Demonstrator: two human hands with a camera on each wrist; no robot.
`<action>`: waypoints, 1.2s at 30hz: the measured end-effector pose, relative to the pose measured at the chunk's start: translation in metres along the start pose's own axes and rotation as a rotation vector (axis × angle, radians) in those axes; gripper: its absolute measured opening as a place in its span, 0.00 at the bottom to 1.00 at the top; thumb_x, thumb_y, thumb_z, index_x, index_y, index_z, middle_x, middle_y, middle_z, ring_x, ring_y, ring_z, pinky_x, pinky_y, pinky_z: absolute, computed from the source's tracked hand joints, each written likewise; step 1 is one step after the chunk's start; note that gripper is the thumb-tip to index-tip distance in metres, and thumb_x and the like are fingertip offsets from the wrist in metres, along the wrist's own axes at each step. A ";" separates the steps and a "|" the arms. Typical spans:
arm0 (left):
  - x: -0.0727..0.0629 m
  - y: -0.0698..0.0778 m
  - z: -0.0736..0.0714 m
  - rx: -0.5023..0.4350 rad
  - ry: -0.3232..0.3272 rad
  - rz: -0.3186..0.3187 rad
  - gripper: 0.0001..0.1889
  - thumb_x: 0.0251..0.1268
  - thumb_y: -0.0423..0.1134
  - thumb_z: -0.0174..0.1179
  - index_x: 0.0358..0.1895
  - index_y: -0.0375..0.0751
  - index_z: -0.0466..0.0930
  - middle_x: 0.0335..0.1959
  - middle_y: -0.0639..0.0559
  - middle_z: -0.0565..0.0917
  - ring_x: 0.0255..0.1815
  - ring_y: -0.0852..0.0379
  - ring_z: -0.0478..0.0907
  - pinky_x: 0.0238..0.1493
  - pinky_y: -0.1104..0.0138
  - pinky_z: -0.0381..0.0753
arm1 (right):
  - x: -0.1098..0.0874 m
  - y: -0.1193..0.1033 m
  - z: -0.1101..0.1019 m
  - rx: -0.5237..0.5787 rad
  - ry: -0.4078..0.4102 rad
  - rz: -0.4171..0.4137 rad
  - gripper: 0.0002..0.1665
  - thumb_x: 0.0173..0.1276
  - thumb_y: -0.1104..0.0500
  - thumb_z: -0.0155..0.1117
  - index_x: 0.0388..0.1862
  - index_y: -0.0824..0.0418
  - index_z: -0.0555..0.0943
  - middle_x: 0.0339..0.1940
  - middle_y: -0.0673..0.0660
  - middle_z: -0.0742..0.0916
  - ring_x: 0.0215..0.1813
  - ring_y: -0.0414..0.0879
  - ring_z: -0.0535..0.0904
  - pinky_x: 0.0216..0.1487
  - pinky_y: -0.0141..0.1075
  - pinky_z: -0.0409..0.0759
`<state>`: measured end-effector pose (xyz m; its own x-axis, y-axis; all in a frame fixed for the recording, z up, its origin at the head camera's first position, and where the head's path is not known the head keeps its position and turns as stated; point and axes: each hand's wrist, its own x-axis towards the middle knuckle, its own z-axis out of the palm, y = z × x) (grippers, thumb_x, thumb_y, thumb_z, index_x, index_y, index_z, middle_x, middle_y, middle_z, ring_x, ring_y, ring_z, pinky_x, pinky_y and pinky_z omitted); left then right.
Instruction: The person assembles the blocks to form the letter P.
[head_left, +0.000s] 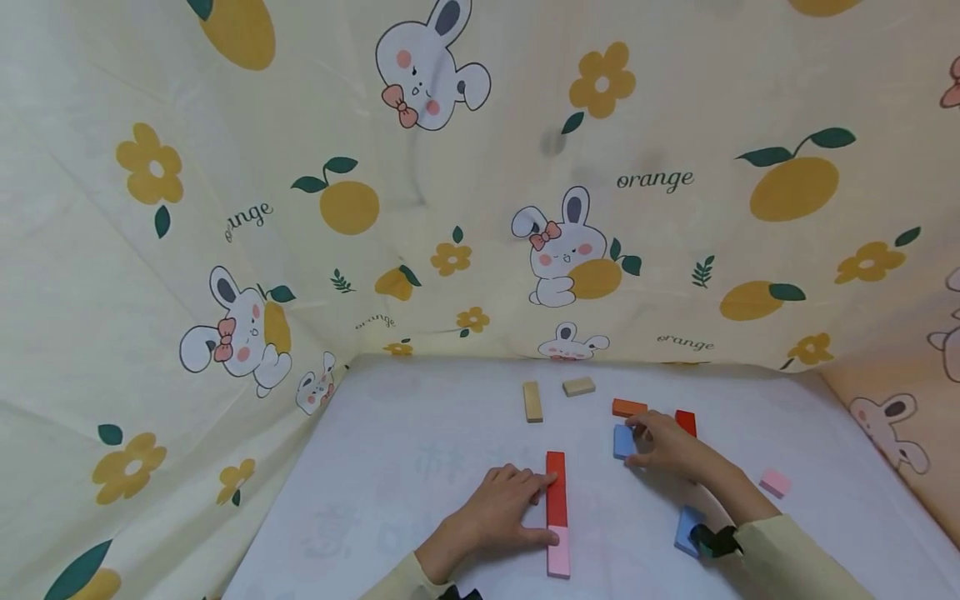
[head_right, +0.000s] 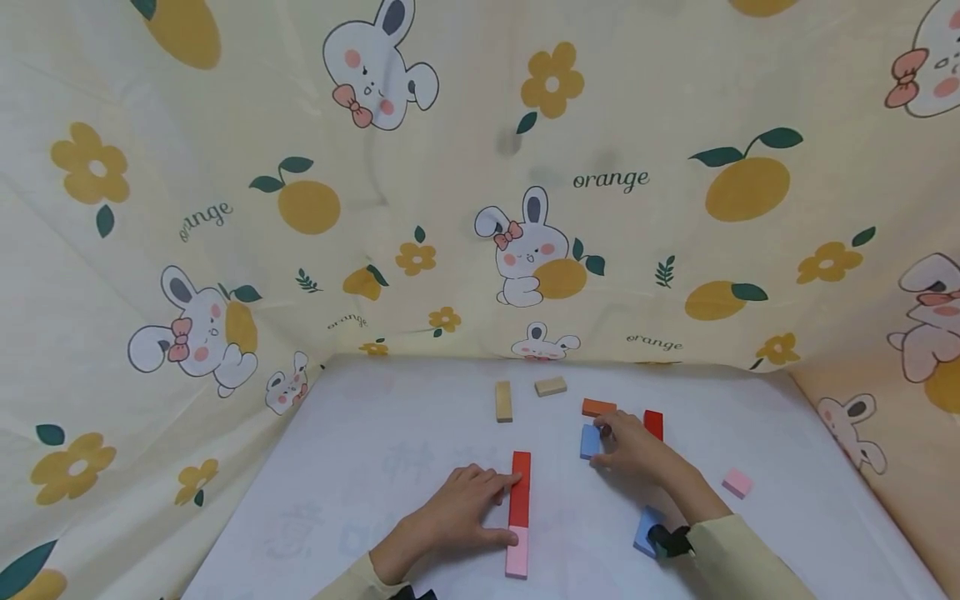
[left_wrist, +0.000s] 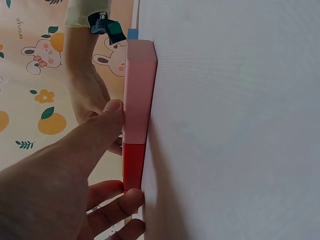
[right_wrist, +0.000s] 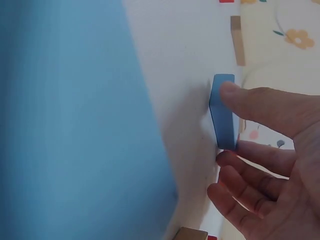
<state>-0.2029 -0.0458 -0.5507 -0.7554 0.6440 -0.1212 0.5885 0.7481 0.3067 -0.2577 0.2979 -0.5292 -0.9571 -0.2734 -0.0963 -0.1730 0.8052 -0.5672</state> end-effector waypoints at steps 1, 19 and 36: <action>0.000 0.000 0.000 -0.001 0.000 0.001 0.47 0.61 0.75 0.67 0.82 0.65 0.67 0.49 0.72 0.78 0.58 0.63 0.70 0.70 0.55 0.71 | 0.000 0.000 0.000 -0.006 0.001 -0.001 0.42 0.59 0.54 0.86 0.68 0.69 0.79 0.52 0.59 0.84 0.54 0.56 0.77 0.56 0.52 0.84; 0.001 -0.001 0.001 0.001 -0.001 0.008 0.47 0.61 0.76 0.66 0.82 0.64 0.67 0.45 0.72 0.76 0.55 0.64 0.69 0.67 0.56 0.72 | 0.025 -0.016 0.013 0.079 -0.001 -0.123 0.34 0.63 0.52 0.84 0.64 0.63 0.81 0.56 0.56 0.86 0.55 0.52 0.81 0.56 0.51 0.85; 0.003 -0.004 0.003 0.007 -0.011 0.020 0.47 0.61 0.77 0.67 0.82 0.65 0.67 0.48 0.72 0.77 0.54 0.65 0.69 0.67 0.56 0.72 | 0.047 -0.045 0.036 0.087 -0.038 -0.095 0.36 0.60 0.50 0.86 0.64 0.59 0.81 0.55 0.54 0.86 0.54 0.50 0.81 0.55 0.48 0.86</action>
<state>-0.2065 -0.0466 -0.5547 -0.7401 0.6606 -0.1257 0.6056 0.7361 0.3023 -0.2863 0.2297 -0.5373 -0.9276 -0.3674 -0.0682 -0.2403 0.7263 -0.6441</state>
